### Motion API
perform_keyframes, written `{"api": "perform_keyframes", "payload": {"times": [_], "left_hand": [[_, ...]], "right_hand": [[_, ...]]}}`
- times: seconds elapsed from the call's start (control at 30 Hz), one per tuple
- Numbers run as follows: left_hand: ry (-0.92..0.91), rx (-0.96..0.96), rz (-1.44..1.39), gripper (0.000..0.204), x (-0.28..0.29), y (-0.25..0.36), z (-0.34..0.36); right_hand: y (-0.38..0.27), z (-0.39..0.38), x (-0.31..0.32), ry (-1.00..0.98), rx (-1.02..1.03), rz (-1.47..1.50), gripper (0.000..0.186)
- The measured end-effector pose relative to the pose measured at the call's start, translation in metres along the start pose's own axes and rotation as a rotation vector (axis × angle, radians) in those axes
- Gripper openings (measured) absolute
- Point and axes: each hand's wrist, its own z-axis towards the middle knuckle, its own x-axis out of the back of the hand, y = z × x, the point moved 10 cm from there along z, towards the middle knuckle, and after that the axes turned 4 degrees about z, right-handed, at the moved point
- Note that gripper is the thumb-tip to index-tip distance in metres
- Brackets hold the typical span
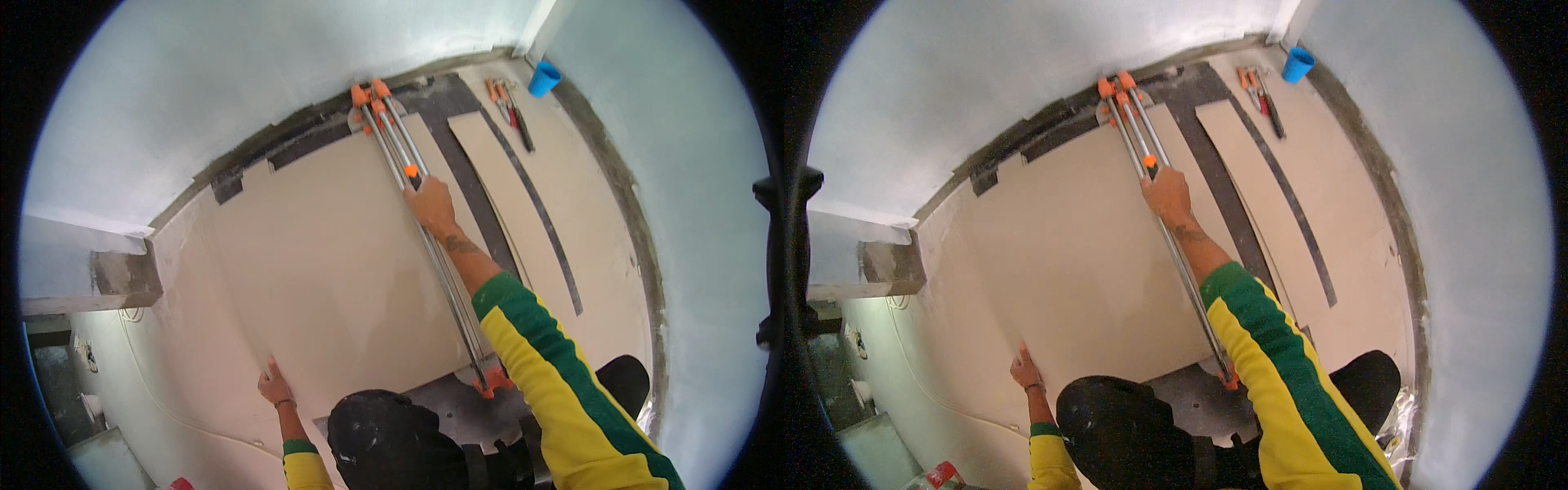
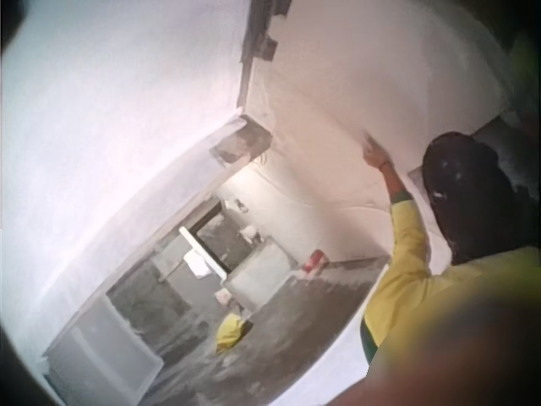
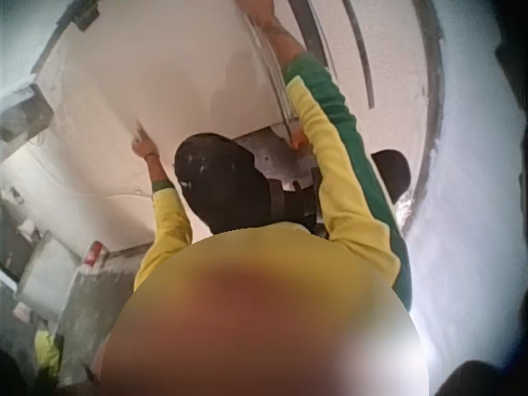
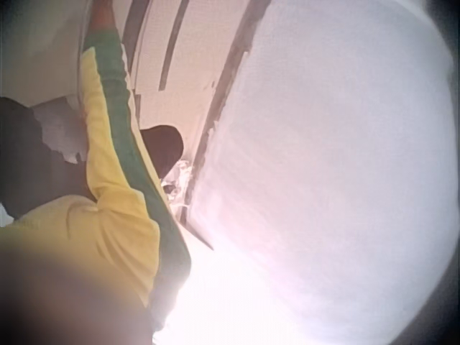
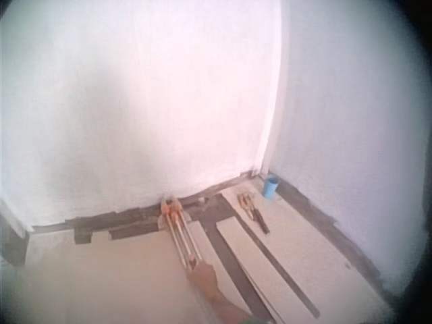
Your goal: The person measures and marks a large tile with a tape measure and pen, then uses a manual tile cutter to score and snap the tile. The cut piece is set aside, and the person later hangs a backpack on a wall hook.
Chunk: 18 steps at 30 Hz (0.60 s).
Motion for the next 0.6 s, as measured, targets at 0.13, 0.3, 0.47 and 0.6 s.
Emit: {"api": "perform_keyframes", "payload": {"times": [0.13, 0.3, 0.47, 0.6], "left_hand": [[-0.042, -0.005, -0.015, 0.068, -0.007, -0.005, 0.001], [-0.039, -0.013, -0.016, 0.064, -0.008, -0.01, 0.004], [-0.032, 0.028, 0.008, 0.062, -0.008, -0.015, 0.005], [-0.038, 0.016, -0.163, 0.067, -0.011, -0.01, 0.005]], "right_hand": [[0.016, 0.011, 0.02, 0.015, 0.152, 0.047, 0.047], [0.143, -0.023, 0.061, 0.069, -0.01, -0.178, 0.052], [0.207, -0.054, 0.04, 0.055, -0.174, 0.089, 0.049], [0.203, -0.065, 0.06, 0.161, -0.2, 0.138, 0.048]]}}
